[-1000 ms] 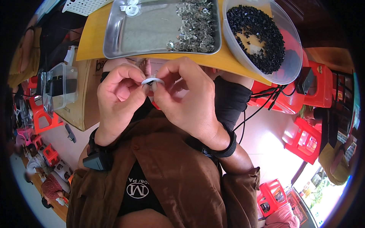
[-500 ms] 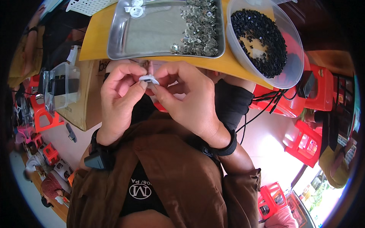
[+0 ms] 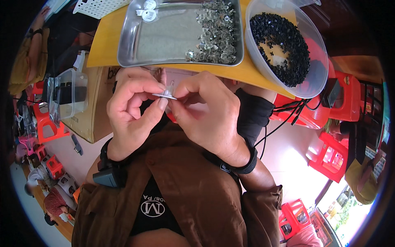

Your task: Assembling small metal studs into white plastic circular components.

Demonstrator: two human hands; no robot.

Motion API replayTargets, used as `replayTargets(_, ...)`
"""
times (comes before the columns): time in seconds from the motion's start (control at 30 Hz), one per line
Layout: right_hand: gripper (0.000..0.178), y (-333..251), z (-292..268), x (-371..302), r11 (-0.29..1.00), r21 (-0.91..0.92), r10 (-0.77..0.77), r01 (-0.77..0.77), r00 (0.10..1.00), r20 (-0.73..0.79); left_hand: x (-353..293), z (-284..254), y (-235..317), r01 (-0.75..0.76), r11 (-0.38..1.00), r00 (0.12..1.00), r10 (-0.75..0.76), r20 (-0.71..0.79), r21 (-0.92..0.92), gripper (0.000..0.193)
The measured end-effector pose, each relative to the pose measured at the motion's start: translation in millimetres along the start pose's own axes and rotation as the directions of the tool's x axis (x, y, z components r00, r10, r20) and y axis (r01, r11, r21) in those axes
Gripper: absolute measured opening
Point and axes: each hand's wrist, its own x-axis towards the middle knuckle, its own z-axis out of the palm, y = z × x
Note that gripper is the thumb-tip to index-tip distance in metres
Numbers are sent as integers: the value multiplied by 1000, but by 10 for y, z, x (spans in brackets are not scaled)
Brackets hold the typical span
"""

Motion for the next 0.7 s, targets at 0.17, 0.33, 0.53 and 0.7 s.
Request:
replayTargets(0.17,21,-7,-12,37,987,-78,-141,143,990,25,14,-49,-92,-141,979,990,144,-7,149,21)
replayTargets(0.33,21,-59,-7,63,955,-188,-215,230,972,95,16,-36,-37,-67,992,996,73,-52,107,22)
replayTargets(0.53,18,-39,32,12,1000,-4,7,-7,996,93,-1,-104,-59,-37,991,999,38,0,130,22)
replayTargets(0.7,17,20,-19,28,871,310,352,-382,924,151,13,-85,25,310,869,951,-290,110,-386,19)
